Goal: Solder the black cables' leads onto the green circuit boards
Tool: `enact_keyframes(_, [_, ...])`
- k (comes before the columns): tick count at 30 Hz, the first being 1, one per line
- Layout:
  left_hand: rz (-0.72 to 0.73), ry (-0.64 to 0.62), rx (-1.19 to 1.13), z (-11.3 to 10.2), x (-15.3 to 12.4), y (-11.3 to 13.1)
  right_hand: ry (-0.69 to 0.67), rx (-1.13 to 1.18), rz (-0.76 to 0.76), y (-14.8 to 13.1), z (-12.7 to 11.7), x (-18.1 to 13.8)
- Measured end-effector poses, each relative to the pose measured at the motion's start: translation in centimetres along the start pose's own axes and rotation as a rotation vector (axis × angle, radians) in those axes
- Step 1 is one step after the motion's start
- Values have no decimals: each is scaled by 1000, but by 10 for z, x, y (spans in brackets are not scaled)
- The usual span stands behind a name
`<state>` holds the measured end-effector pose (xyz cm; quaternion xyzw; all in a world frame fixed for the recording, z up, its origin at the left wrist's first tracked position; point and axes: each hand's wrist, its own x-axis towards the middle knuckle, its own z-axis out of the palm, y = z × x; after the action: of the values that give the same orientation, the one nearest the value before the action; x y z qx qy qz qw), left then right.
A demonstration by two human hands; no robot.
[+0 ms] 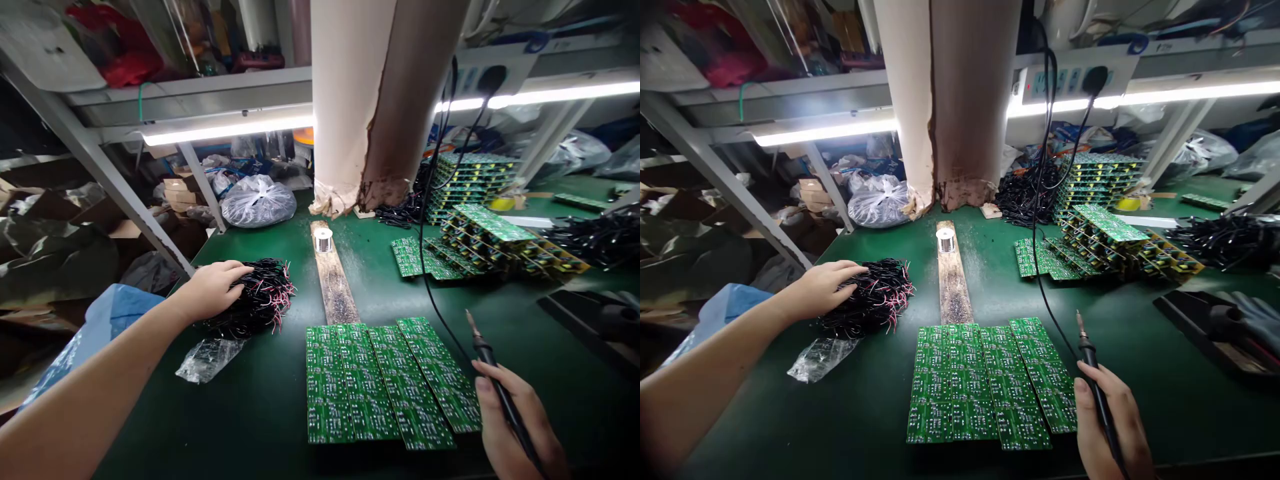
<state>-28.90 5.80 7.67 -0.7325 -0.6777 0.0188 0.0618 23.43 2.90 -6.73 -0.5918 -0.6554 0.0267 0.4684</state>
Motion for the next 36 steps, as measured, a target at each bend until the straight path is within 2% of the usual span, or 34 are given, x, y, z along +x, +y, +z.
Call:
enact_keyframes(3, [75,-78,-2,-6,7,8,8,4,11,1,1,1])
enact_keyframes(7, [55,-94,37,1,-12,23,36,18,21,3,4,2])
enact_keyframes(9, [31,-63,80,11,-27,28,38,24,19,2,4,2])
enact_keyframes(13, [20,100,252,24,-49,32,14,32,15,0,3,3])
enact_keyframes(17, [27,148,274,19,-68,37,6,22,38,-2,2,2])
enact_keyframes(19, [82,146,251,19,-82,45,12,11,60,-2,2,0])
enact_keyframes(22, [203,35,126,29,-104,62,24,-11,92,-1,4,-2])
enact_keyframes(25, [197,-49,-61,44,-116,77,11,-32,108,-1,4,-2])
enact_keyframes(29, [118,-66,-200,50,-118,83,-6,-43,107,-6,1,0])
enact_keyframes(33, [120,-84,-328,53,-119,77,-4,-44,113,-10,0,1])
enact_keyframes(36, [55,-55,-546,60,-123,72,-5,-40,121,-11,0,1])
